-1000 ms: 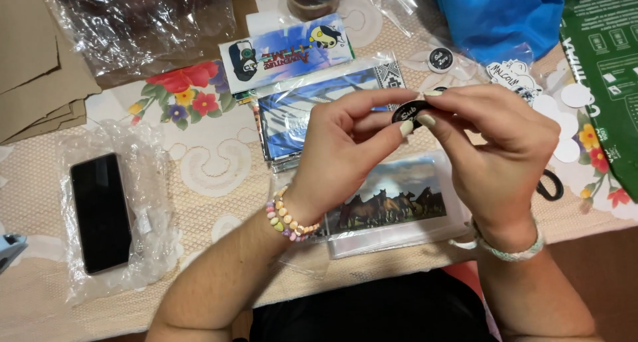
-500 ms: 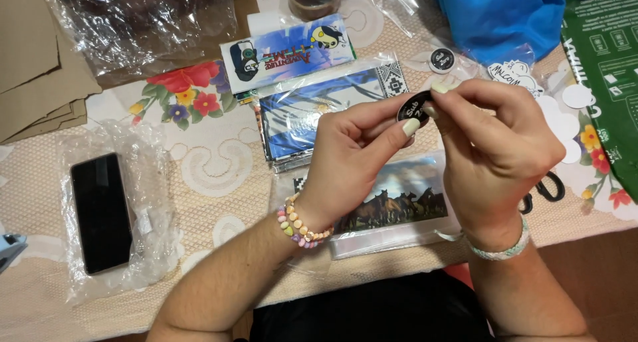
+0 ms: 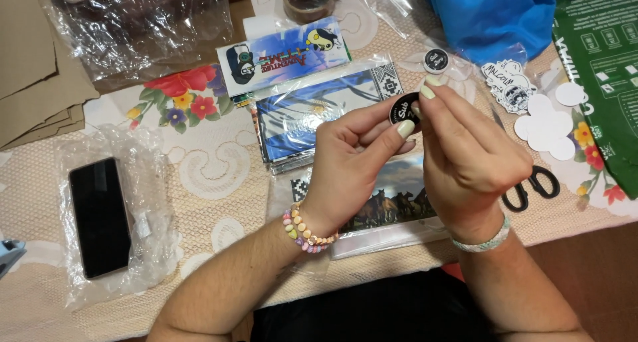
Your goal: The person places various illustrated cards into clear plastic sleeves and seals them with round black stickers. They handle cards with different designs, including a flag, horses, and cartoon characters, arranging the sealed packages on the table.
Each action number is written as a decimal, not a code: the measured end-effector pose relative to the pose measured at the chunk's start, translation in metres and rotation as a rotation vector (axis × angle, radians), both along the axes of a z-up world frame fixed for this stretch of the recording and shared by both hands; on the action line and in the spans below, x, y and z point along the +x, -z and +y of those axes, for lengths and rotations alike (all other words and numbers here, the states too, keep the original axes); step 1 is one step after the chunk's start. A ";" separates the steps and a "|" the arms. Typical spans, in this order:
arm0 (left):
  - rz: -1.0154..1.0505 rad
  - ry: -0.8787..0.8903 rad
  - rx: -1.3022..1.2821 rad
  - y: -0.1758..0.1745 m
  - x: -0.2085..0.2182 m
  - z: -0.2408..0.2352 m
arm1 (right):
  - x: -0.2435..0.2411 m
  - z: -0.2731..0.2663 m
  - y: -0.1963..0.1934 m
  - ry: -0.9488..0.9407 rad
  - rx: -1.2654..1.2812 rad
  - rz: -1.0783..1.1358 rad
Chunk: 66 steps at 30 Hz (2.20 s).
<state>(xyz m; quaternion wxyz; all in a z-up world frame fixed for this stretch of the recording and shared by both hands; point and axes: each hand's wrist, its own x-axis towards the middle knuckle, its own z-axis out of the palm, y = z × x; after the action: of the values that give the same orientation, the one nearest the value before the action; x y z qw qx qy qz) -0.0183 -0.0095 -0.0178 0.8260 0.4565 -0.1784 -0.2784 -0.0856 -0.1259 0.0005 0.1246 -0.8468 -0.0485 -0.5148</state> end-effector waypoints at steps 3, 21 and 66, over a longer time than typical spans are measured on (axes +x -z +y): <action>0.015 -0.010 0.004 0.001 0.000 -0.001 | 0.001 0.002 0.001 0.033 -0.024 -0.011; 0.054 -0.028 -0.010 0.001 0.000 0.000 | 0.004 0.006 -0.002 -0.042 0.011 0.017; -0.610 0.264 0.409 -0.068 0.042 0.044 | -0.089 -0.166 0.080 0.177 0.618 0.392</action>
<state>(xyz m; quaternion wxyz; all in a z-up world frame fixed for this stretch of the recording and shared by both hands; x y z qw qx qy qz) 0.0234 0.0347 0.0498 0.5839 0.6467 -0.4140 -0.2636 -0.1749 -0.2914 -0.0792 0.3362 -0.8526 0.2072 -0.3423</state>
